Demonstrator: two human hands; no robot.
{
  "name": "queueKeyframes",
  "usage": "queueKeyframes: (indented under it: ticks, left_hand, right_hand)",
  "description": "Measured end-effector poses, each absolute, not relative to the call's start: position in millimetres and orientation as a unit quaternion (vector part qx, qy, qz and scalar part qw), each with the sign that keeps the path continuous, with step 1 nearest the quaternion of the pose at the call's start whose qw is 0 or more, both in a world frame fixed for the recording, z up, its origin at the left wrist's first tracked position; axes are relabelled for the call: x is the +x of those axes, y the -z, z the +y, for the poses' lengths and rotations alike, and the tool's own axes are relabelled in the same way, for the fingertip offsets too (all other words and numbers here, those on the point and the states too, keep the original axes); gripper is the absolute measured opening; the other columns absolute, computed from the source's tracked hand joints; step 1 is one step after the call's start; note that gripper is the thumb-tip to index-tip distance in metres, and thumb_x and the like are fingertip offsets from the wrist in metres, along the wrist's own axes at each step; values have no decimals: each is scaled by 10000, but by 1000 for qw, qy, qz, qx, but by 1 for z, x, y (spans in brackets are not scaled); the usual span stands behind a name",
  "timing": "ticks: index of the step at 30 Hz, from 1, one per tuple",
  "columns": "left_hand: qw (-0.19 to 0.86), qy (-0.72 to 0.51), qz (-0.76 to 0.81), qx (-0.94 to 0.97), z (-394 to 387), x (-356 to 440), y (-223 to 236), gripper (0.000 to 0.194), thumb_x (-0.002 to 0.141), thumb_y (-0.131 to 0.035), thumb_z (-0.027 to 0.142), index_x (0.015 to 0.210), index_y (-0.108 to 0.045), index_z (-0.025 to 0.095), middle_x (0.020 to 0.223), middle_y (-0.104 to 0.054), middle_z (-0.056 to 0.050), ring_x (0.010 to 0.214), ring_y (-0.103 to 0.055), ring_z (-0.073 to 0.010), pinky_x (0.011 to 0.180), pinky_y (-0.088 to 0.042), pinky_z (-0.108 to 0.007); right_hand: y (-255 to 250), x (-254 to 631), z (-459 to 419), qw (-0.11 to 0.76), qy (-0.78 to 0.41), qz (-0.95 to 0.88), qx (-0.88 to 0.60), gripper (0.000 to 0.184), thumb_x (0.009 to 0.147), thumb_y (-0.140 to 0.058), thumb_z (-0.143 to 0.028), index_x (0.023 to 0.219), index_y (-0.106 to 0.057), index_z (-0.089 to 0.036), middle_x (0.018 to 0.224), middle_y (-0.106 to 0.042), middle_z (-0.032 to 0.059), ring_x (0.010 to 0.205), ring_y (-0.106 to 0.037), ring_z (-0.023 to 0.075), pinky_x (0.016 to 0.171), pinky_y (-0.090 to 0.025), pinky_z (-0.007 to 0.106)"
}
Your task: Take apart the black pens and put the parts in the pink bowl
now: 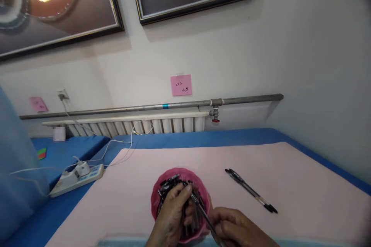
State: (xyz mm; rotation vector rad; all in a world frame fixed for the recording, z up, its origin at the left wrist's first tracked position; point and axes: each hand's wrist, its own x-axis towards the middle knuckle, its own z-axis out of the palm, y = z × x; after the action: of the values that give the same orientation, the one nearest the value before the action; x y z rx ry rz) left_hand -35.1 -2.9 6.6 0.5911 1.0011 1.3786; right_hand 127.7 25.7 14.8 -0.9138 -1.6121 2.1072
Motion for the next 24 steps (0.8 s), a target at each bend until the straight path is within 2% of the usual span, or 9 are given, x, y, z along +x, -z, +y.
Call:
queueKeyframes:
  ticks: [3, 8, 11, 14, 18, 22, 24]
  left_hand:
    - [608, -623, 432, 237, -1, -37, -5, 362, 628, -703, 430, 769, -546, 136, 490, -389, 81, 368, -284, -7, 338, -142, -143]
    - [575, -694, 396, 176, 2, -62, -10, 312, 644, -688, 397, 676, -510, 144, 507, -425, 63, 373, -313, -14, 320, -185, -136]
    - [554, -736, 366, 130, -1, -75, -15, 220, 651, -662, 292, 648, -500, 144, 563, -485, 29, 424, -399, -36, 324, -238, -136]
    - [589, -713, 358, 130, -3, -70, -14, 167, 627, -662, 198, 683, -517, 140, 615, -521, 8, 479, -456, -54, 333, -246, -132]
    - [655, -641, 358, 177, -3, -46, -5, 243, 628, -713, 256, 716, -514, 146, 534, -438, 51, 415, -379, -31, 321, -173, -128]
    - [668, -613, 368, 210, -2, -34, 1, 344, 634, -722, 325, 873, -542, 156, 513, -409, 73, 382, -342, -23, 318, -134, -131]
    - [661, -613, 373, 218, -1, -34, 2, 349, 640, -716, 339, 882, -552, 150, 519, -422, 68, 379, -342, -22, 318, -139, -136]
  right_hand:
    - [-19, 127, 20, 171, -741, -561, -327, 57, 579, -436, -203, 602, -482, -179, 384, -301, -105, 328, -214, 36, 371, -139, 189]
    - [-15, 128, 23, 136, -686, -615, -365, 75, 509, -462, -124, 561, -459, -177, 438, -346, -91, 396, -286, 36, 390, -156, 183]
    - [-10, 131, 29, 145, -692, -602, -372, 60, 555, -433, -154, 594, -469, -182, 427, -367, -90, 364, -281, 40, 367, -174, 180]
    - [-8, 133, 33, 159, -711, -585, -355, 67, 598, -422, -214, 618, -478, -183, 416, -403, -85, 323, -280, 45, 343, -197, 183]
    - [-9, 131, 34, 179, -725, -579, -326, 111, 592, -435, -251, 632, -499, -169, 495, -479, -58, 341, -320, 43, 347, -228, 178]
    - [-8, 130, 34, 182, -732, -583, -302, 163, 605, -444, -288, 660, -525, -158, 542, -515, -35, 366, -340, 46, 371, -231, 185]
    - [-8, 130, 34, 159, -746, -582, -282, 172, 606, -454, -301, 661, -527, -155, 527, -501, -36, 367, -335, 46, 374, -210, 185]
